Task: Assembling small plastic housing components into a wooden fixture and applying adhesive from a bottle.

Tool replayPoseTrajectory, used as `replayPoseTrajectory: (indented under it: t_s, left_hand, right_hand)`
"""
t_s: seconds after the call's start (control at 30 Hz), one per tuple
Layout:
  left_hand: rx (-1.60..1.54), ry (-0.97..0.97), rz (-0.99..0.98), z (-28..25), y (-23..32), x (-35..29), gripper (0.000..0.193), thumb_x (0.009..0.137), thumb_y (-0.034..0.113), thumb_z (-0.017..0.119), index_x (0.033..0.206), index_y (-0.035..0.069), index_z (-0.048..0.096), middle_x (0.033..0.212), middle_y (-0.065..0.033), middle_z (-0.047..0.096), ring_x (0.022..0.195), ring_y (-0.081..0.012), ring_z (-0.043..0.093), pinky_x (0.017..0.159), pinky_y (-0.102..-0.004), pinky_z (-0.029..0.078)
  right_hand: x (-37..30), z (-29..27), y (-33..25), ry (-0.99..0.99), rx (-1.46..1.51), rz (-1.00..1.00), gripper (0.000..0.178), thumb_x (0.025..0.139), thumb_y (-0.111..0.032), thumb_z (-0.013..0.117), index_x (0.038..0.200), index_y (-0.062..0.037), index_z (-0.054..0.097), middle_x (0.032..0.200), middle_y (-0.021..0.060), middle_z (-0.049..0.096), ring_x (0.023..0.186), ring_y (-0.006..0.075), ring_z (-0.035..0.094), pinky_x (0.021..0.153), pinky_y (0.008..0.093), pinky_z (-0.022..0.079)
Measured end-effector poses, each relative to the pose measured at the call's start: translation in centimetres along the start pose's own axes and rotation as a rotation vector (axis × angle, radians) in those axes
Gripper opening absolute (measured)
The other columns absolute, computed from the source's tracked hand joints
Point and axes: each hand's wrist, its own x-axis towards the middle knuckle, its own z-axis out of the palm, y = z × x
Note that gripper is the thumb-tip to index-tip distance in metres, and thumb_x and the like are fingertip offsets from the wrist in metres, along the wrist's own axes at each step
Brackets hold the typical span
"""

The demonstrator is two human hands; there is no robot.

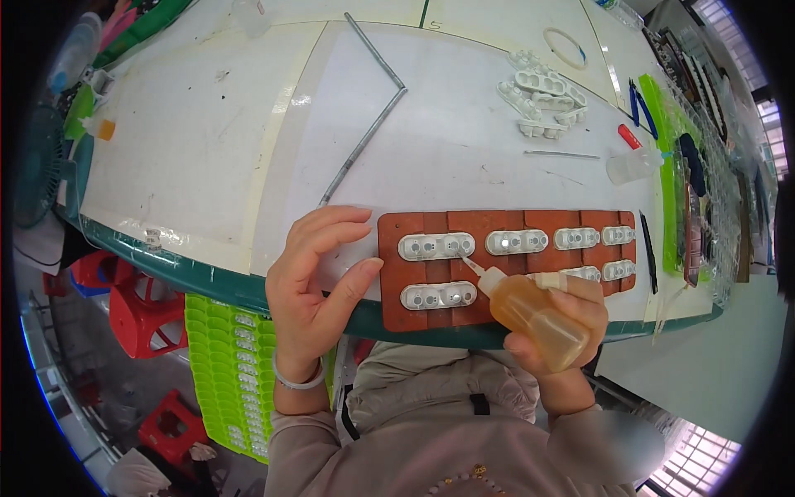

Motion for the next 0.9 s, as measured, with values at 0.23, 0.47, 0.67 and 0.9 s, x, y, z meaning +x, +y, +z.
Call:
replayPoseTrajectory:
  t_s: [0.23, 0.47, 0.67, 0.9]
  left_hand:
    - [0.016, -0.014, 0.014, 0.0, 0.0, 0.1, 0.027, 0.071, 0.000, 0.068, 0.097, 0.000, 0.062, 0.106, -0.0131, 0.062, 0.102, -0.0252, 0.055, 0.088, -0.0329, 0.042]
    - [-0.004, -0.005, -0.018, 0.0, 0.0, -0.1, 0.027, 0.071, -0.001, 0.068, 0.097, 0.000, 0.062, 0.106, -0.0129, 0.062, 0.102, -0.0246, 0.055, 0.088, -0.0325, 0.042]
    - [-0.042, -0.009, -0.036, 0.2, 0.1, -0.1, 0.028, 0.070, -0.003, 0.066, 0.098, -0.002, 0.060, 0.107, -0.0140, 0.060, 0.104, -0.0245, 0.054, 0.090, -0.0328, 0.040]
    - [-0.028, 0.006, -0.030, 0.2, 0.3, -0.1, 0.029, 0.071, -0.004, 0.063, 0.099, -0.003, 0.059, 0.109, -0.0151, 0.059, 0.105, -0.0244, 0.053, 0.092, -0.0337, 0.039]
  right_hand:
    - [0.1, -0.6, 0.2, 0.060, -0.062, 0.020, 0.066, 0.066, -0.026, 0.082, 0.115, -0.0016, 0.044, 0.104, 0.0156, 0.055, 0.085, 0.0222, 0.059, 0.068, 0.0270, 0.051]
    - [0.1, -0.5, 0.1, 0.035, -0.109, 0.029, 0.063, 0.068, -0.026, 0.081, 0.112, -0.0005, 0.045, 0.101, 0.0166, 0.056, 0.084, 0.0213, 0.057, 0.070, 0.0288, 0.049]
    - [-1.5, -1.9, 0.5, 0.226, -0.065, 0.092, 0.057, 0.074, -0.038, 0.072, 0.105, 0.0018, 0.045, 0.097, 0.0158, 0.053, 0.082, 0.0210, 0.055, 0.069, 0.0284, 0.047]
    - [-1.4, -2.2, 0.6, 0.173, -0.173, 0.120, 0.059, 0.077, -0.046, 0.066, 0.103, 0.0030, 0.046, 0.095, 0.0154, 0.051, 0.083, 0.0208, 0.054, 0.071, 0.0292, 0.047]
